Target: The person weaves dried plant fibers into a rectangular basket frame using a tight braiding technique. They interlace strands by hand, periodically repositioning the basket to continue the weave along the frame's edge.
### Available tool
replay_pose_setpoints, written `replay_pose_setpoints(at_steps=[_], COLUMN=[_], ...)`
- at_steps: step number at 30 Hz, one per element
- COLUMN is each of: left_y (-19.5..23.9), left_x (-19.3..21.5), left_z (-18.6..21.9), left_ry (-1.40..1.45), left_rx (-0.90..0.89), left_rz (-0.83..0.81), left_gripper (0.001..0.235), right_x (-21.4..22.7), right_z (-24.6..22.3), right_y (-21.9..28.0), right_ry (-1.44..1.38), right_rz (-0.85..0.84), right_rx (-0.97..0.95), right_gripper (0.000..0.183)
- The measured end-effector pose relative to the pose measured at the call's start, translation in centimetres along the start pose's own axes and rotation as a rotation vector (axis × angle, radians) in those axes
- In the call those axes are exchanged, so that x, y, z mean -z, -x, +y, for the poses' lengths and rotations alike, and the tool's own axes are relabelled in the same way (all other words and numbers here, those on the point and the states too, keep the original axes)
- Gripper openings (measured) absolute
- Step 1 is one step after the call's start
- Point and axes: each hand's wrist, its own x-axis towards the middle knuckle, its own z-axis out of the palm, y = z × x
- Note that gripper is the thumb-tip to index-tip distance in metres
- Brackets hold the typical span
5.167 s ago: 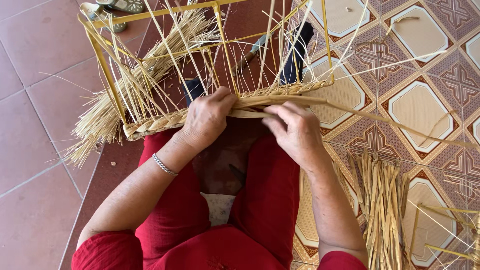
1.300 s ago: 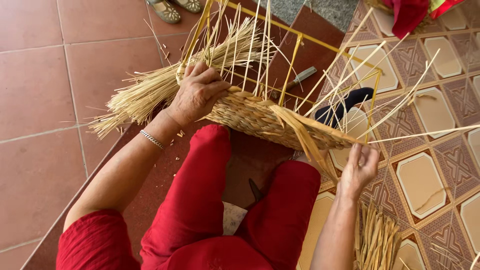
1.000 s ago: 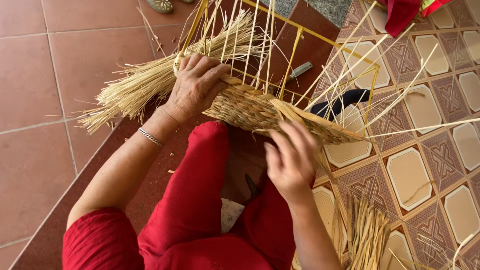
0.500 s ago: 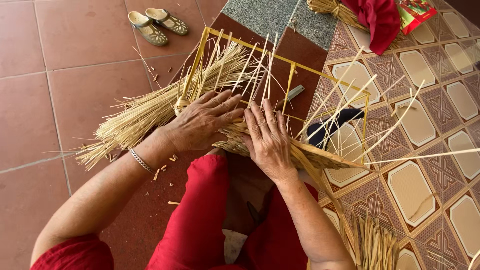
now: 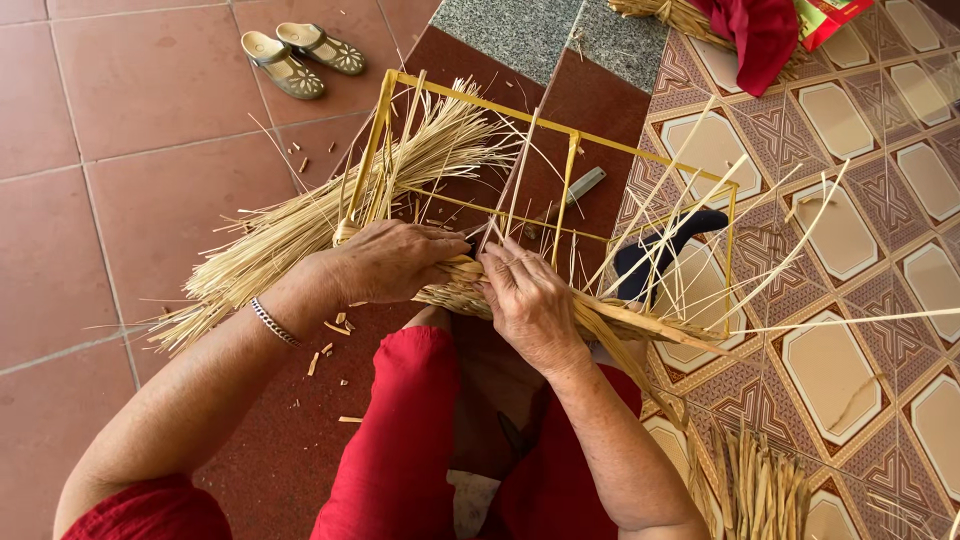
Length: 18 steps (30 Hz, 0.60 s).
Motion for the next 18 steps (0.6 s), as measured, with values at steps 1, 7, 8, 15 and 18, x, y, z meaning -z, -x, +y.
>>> replay_pose_setpoints(at_steps=[1, 7, 8, 15, 18], left_y=[0.0, -0.9, -0.9, 5.4, 7.3], left_x=[0.3, 1.5, 1.3, -1.1, -0.8], left_z=[0.2, 0.6, 0.6, -0.2, -0.9], left_ry=[0.028, -0.008, -0.045, -0.272, -0.238], left_rx=[0.070, 0.260, 0.107, -0.054, 0.005], left_rz=[-0.059, -0.363, -0.144, 0.540, 0.564], left_gripper=[0.048, 0.033, 0.040, 0.084, 0.084], right_x=[0.2, 0.2, 0.1, -0.8, -0.5], right_z=[0.1, 0.4, 0.7, 1.0, 0.6], right_y=[0.0, 0.0, -0.1, 1.4, 1.7], right_ry=[-0.018, -0.109, -0.097, 0.046, 0.040], right_rz=[-0.006, -0.143, -0.102, 0.162, 0.180], right_rx=[0.000, -0.099, -0.067, 0.048, 0.056], right_gripper=[0.038, 0.035, 0.037, 0.071, 0.075])
